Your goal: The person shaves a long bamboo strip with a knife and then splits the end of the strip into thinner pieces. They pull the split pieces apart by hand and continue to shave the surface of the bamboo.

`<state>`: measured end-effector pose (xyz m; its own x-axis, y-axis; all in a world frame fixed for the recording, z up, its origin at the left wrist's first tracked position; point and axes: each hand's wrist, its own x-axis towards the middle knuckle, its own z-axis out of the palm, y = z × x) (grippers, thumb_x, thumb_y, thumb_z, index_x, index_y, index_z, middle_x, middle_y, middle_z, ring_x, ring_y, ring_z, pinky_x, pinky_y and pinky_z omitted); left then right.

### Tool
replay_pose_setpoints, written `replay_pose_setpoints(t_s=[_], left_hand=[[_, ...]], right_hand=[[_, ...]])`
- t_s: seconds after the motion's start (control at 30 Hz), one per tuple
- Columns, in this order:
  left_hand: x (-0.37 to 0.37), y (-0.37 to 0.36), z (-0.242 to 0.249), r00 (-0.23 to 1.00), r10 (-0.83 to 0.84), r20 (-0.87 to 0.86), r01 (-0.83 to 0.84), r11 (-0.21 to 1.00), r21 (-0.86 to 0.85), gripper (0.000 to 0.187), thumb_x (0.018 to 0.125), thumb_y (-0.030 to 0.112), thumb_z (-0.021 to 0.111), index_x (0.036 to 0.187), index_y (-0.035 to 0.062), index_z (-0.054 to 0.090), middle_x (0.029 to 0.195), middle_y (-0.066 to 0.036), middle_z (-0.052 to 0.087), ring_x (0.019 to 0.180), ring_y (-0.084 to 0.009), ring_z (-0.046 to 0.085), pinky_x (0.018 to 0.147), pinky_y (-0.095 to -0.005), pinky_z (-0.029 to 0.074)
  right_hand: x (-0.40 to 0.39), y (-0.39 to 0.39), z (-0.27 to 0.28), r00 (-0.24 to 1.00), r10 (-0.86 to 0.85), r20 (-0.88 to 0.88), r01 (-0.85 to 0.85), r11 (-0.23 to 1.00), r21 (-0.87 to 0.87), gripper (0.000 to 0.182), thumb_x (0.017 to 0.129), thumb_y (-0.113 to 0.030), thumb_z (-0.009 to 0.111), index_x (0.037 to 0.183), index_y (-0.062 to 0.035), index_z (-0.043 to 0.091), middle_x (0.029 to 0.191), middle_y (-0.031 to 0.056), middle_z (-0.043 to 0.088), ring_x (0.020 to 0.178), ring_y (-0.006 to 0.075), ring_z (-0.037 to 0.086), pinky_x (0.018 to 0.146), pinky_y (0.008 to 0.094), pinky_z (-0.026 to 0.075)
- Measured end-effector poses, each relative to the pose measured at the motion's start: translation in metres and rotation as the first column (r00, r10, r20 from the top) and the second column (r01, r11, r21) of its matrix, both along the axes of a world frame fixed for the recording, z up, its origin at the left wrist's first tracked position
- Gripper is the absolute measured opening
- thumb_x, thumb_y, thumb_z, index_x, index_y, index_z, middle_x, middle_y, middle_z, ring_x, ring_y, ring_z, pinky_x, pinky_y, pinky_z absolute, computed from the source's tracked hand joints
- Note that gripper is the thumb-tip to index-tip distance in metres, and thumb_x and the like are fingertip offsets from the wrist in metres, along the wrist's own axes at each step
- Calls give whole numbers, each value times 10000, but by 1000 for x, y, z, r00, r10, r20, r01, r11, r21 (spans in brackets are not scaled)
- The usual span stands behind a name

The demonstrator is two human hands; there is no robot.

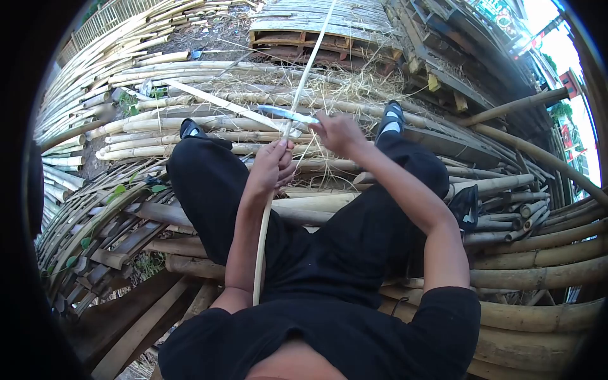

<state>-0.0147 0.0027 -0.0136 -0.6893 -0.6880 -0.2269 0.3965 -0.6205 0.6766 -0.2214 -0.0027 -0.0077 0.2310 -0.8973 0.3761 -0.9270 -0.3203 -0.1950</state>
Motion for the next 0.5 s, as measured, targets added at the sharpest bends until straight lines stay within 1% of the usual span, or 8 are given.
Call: replay_pose_setpoints(t_s=[0.03, 0.07, 0.17, 0.23, 0.27, 0.33, 0.43, 0.5], left_hand=[[3, -2, 3, 1000, 4, -8, -4, 999, -33, 218, 983, 233, 347, 905, 64, 461, 504, 57, 240, 350, -50, 222, 301, -207, 197], [5, -2, 3, 1000, 8, -10, -8, 998, -63, 216, 983, 230, 345, 902, 64, 459, 505, 54, 242, 351, -51, 227, 302, -210, 197], [0, -4, -5, 1000, 3, 12, -2, 998, -62, 220, 984, 229, 343, 907, 62, 463, 504, 53, 249, 349, -54, 240, 306, -206, 207], [1, -2, 5, 999, 13, 35, -10, 998, -65, 219, 985, 229, 343, 913, 60, 462, 504, 54, 249, 350, -54, 242, 311, -213, 202], [1, -3, 3, 999, 15, 30, -13, 998, -69, 219, 985, 229, 343, 913, 60, 462, 504, 54, 249, 350, -54, 242, 311, -213, 202], [4, -2, -7, 1000, -24, -6, 24, 997, -70, 217, 985, 225, 341, 916, 59, 462, 507, 53, 255, 354, -53, 250, 311, -213, 206], [2, -2, -3, 1000, -15, -8, 15, 998, -53, 217, 986, 222, 340, 917, 56, 461, 503, 54, 259, 349, -55, 248, 309, -212, 211], [2, -4, -1, 1000, 4, -30, -6, 999, -54, 219, 985, 225, 344, 921, 53, 463, 502, 52, 259, 347, -56, 245, 308, -210, 217]], right_hand=[[10, 9, -4, 993, -90, 71, 85, 993, 77, 299, 919, -337, 464, 834, -51, 480, 504, 166, 517, 473, 365, 547, 437, 459, 417], [12, 16, -2, 990, 72, 122, -82, 994, 74, 295, 919, -334, 462, 848, -49, 490, 515, 167, 523, 484, 369, 548, 444, 468, 420], [-2, 6, -4, 999, -38, -33, 43, 982, 182, 287, 920, -326, 459, 876, -45, 497, 531, 181, 528, 508, 382, 554, 453, 477, 418], [0, 4, 3, 998, -9, 62, 8, 1000, 24, 241, 916, -278, 473, 872, -41, 482, 546, 193, 514, 529, 408, 540, 472, 463, 403], [5, 11, -4, 989, -73, 129, 60, 993, 100, 253, 915, -293, 475, 873, -44, 486, 549, 182, 519, 517, 396, 538, 461, 453, 404], [1, 12, 1, 998, 67, 18, -69, 989, 131, 258, 915, -302, 475, 874, -48, 491, 539, 180, 511, 504, 384, 537, 451, 448, 399], [-3, 1, 7, 999, -21, -30, 21, 1000, 18, 308, 921, -348, 457, 848, -50, 493, 494, 159, 515, 473, 356, 560, 427, 446, 419], [2, 8, 3, 999, 39, -37, -38, 999, 18, 302, 921, -341, 460, 846, -49, 488, 498, 162, 517, 474, 354, 561, 428, 446, 420]])
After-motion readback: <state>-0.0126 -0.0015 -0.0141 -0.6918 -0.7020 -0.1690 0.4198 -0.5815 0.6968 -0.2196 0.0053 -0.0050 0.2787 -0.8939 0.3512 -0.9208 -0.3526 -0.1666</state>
